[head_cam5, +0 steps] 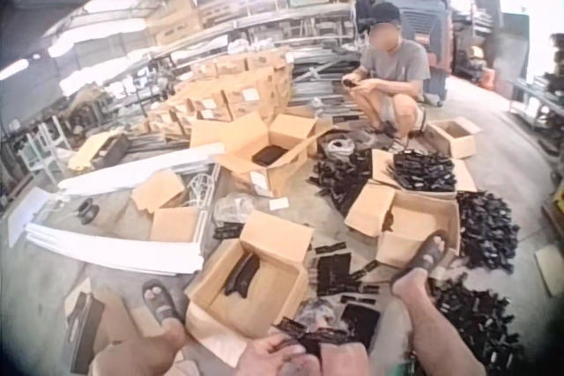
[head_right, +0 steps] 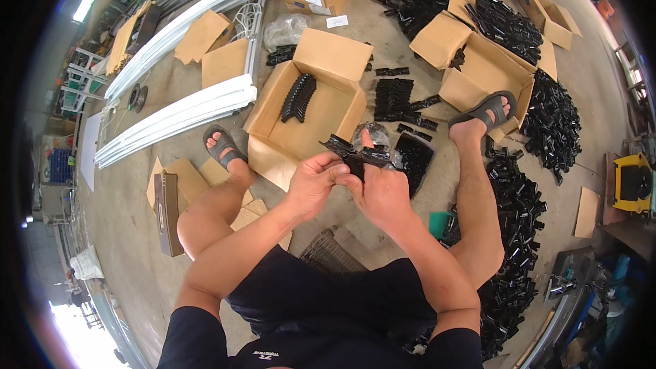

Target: The person picks up black plastic components one by one from various cardboard boxes on the floor, handles them, and then places them into a smaller central container.

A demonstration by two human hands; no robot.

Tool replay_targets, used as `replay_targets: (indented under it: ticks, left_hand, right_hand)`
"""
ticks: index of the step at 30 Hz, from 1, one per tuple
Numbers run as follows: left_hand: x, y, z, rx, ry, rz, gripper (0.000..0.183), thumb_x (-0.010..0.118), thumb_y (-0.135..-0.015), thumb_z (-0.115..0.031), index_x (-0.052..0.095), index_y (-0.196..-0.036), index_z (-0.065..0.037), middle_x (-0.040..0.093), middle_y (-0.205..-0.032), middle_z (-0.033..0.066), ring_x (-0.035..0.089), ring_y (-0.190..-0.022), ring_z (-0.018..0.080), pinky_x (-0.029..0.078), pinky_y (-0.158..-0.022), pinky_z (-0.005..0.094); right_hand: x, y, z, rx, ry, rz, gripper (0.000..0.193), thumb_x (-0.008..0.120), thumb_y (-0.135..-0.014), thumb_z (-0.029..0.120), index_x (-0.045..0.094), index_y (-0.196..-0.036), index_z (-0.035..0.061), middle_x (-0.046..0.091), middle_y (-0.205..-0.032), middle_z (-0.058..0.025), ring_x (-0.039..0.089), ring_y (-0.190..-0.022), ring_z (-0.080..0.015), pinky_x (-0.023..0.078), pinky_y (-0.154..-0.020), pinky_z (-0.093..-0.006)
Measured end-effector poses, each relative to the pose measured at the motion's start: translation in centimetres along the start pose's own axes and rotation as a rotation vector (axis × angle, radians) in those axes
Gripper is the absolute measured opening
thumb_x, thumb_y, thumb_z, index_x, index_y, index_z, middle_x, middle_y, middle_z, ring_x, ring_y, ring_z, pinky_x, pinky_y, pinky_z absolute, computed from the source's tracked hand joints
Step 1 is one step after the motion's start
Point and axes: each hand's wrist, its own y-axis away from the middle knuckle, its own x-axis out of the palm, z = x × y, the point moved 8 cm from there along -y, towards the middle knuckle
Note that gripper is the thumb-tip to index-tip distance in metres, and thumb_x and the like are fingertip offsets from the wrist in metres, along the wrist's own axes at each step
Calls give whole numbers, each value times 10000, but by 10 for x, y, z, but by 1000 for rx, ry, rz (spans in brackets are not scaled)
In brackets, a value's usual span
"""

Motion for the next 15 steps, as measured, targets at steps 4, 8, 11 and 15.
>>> replay_targets:
  ticks: [4,8,11,15]
  left_hand:
    - [5,3,-8,47,-31,-44,272,692,-943,-28,664,-1209,24,714,-1124,66,642,-1010,96,507,-900,256]
    - [3,3,-25,148,-120,-82,301,689,-942,-16,654,-1236,37,716,-1133,74,643,-1006,91,514,-896,250]
    - [9,1,-36,204,-199,-93,329,687,-943,-21,637,-1261,51,717,-1141,82,647,-1010,102,517,-906,260]
    - [6,6,-34,201,-209,-112,364,690,-942,-21,621,-1291,53,709,-1171,91,646,-1043,113,517,-928,269]
  right_hand:
    - [-1,0,3,-88,21,7,898,644,-946,478,282,-1520,-111,610,-634,-137,634,-548,-332,489,-501,-403]
    - [-11,-2,-15,162,-399,78,841,751,-907,284,299,-1544,-27,629,-651,-116,638,-566,-196,507,-565,-327]
    - [-13,-7,-31,337,-1023,14,534,689,-966,141,470,-1431,-6,704,-893,-90,658,-767,-113,533,-694,-280]
    - [-12,-7,-28,310,-1210,4,346,607,-1019,105,546,-1337,-17,710,-1075,-115,687,-930,-160,556,-821,-303]
